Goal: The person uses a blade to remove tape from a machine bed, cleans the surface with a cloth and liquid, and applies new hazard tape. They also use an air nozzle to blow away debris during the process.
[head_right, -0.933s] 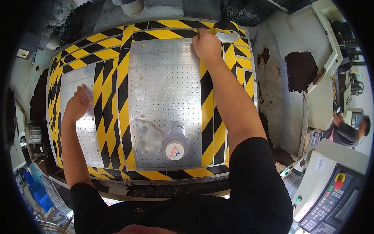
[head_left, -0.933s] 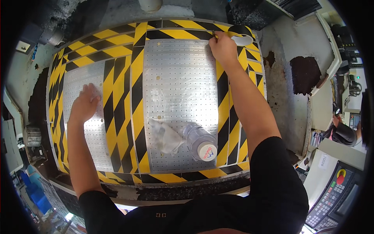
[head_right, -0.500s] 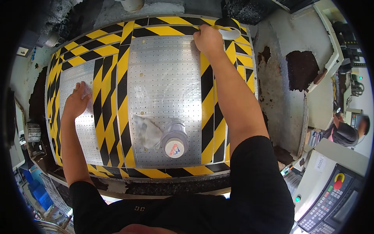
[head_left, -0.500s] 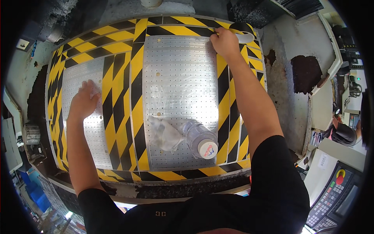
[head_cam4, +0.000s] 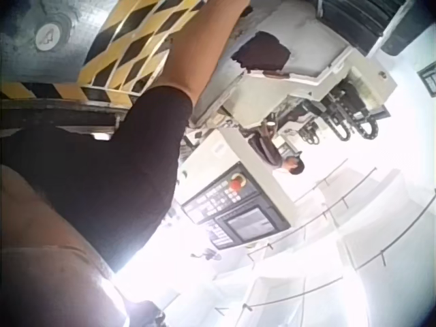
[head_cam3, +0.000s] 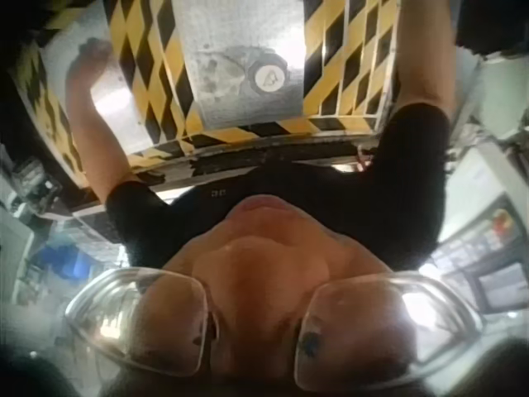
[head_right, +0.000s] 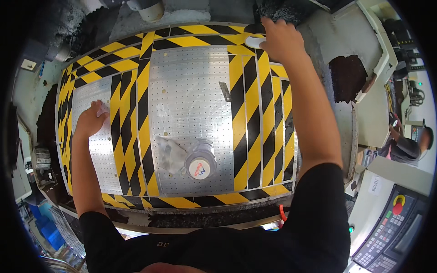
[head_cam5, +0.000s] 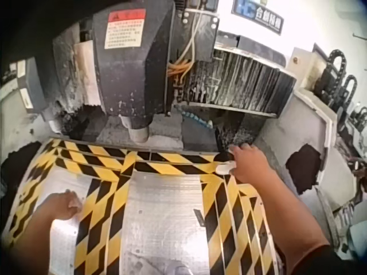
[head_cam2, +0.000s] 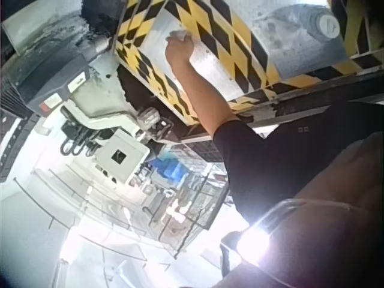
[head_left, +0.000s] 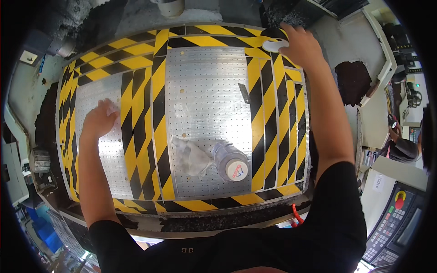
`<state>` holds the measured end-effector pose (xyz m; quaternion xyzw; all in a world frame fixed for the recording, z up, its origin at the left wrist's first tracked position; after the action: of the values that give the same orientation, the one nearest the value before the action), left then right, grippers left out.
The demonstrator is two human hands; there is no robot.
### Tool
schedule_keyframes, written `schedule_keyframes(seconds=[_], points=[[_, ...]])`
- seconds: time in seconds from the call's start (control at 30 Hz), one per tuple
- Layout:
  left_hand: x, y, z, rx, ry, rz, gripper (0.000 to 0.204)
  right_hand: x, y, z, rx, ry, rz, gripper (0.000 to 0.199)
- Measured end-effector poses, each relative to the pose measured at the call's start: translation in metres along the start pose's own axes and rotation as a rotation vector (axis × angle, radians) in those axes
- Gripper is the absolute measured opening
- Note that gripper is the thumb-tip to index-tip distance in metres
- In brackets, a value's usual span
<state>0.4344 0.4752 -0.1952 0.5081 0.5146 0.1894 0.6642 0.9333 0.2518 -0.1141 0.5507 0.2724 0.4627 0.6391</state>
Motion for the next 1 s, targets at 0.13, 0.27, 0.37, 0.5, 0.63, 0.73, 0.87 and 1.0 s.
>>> schedule_keyframes(seconds=[0.13,0.27,0.37,0.5,0.63,0.73,0.87,1.0], points=[[-0.001,0.009,0.017,0.186,-0.075,0.241,0.047,0.049,-0.05,0.006,-0.119,0.121,0.246,0.052],[-0.031,0.042,0.086,-0.464,-0.35,0.393,0.031,0.055,0.046,-0.043,-0.061,0.258,0.164,0.038],[-0.027,0.043,0.129,-0.854,-0.496,0.279,0.029,0.034,0.133,-0.059,0.059,0.345,0.273,0.015],[-0.027,0.046,0.172,-1.577,-0.448,-0.122,0.033,0.01,0.17,-0.093,0.098,0.523,0.298,0.019],[-0.027,0.045,0.206,-1.898,-0.449,-0.425,0.036,-0.004,0.179,-0.098,0.18,0.61,0.351,0.017],[-0.026,0.047,0.217,-1.99,-0.465,-0.522,0.035,-0.007,0.178,-0.097,0.231,0.622,0.335,0.018],[-0.013,0.042,0.21,-2.0,-0.643,-0.507,0.032,-0.008,0.173,-0.096,0.273,0.59,0.288,0.02],[-0.02,0.046,0.217,-1.958,-0.569,-0.542,0.027,-0.013,0.171,-0.093,0.331,0.576,0.263,0.02]])
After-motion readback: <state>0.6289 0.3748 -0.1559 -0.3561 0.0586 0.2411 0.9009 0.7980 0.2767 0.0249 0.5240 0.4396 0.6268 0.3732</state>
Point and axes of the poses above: each hand's wrist, its own x-axis towards the middle knuckle, its own y-axis out of the back of the hand, z = x × y, the point moved 3 cm from there along x, towards the middle knuckle, and after that the axes turned 5 degrees about -z, right-handed, at the moved point
